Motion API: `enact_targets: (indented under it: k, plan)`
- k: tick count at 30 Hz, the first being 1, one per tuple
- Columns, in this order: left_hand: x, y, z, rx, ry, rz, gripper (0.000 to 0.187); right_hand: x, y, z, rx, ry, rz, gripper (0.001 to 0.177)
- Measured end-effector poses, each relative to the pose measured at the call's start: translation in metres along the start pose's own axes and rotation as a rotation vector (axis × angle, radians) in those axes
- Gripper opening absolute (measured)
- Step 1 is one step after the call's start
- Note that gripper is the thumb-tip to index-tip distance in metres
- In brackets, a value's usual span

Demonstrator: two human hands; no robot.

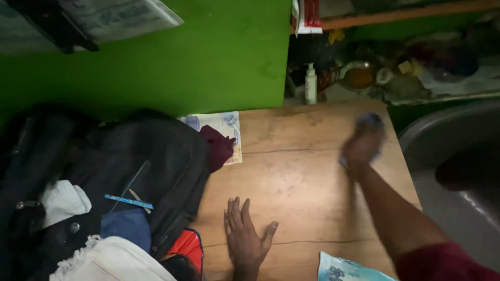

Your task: The person wipes a wooden table surface with a blue cloth. They move a book and a small container aside to clean underneath, then wipe a white cloth and a black laptop case before placing the cloth on top of the case.

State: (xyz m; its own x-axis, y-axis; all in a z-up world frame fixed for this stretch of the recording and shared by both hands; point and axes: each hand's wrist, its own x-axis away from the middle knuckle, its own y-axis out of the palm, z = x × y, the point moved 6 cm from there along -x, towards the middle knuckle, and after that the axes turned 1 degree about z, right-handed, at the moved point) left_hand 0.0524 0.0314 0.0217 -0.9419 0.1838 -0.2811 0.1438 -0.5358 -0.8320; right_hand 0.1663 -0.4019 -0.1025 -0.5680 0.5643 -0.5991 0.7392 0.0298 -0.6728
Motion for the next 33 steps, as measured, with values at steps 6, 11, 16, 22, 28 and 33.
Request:
enact_targets:
  k: [6, 11, 16, 22, 28, 33]
  plan:
    - [0.002, 0.001, 0.004, -0.009, 0.022, 0.047, 0.089, 0.065, 0.059, -0.235, -0.664, -0.18, -0.453, 0.032]
    - [-0.002, 0.01, -0.003, -0.007, 0.026, 0.059, 0.089, 0.069, -0.005, -0.314, -0.661, -0.438, -0.538, 0.027]
    - [0.001, 0.013, -0.004, -0.004, 0.061, 0.044, 0.089, 0.033, 0.029, -0.246, -0.542, -0.421, -0.636, 0.026]
    - [0.001, 0.011, -0.003, 0.012, 0.07, 0.067, 0.089, -0.039, 0.035, -0.022, -0.369, 0.104, -0.396, 0.022]
    - [0.001, 0.01, -0.004, 0.011, 0.042, 0.044, 0.089, -0.038, -0.061, 0.01, 0.059, -0.116, -0.04, 0.026]
    - [0.002, 0.005, 0.001, 0.0, 0.041, 0.05, 0.089, 0.007, -0.097, -0.024, 0.037, -0.12, 0.01, 0.032]
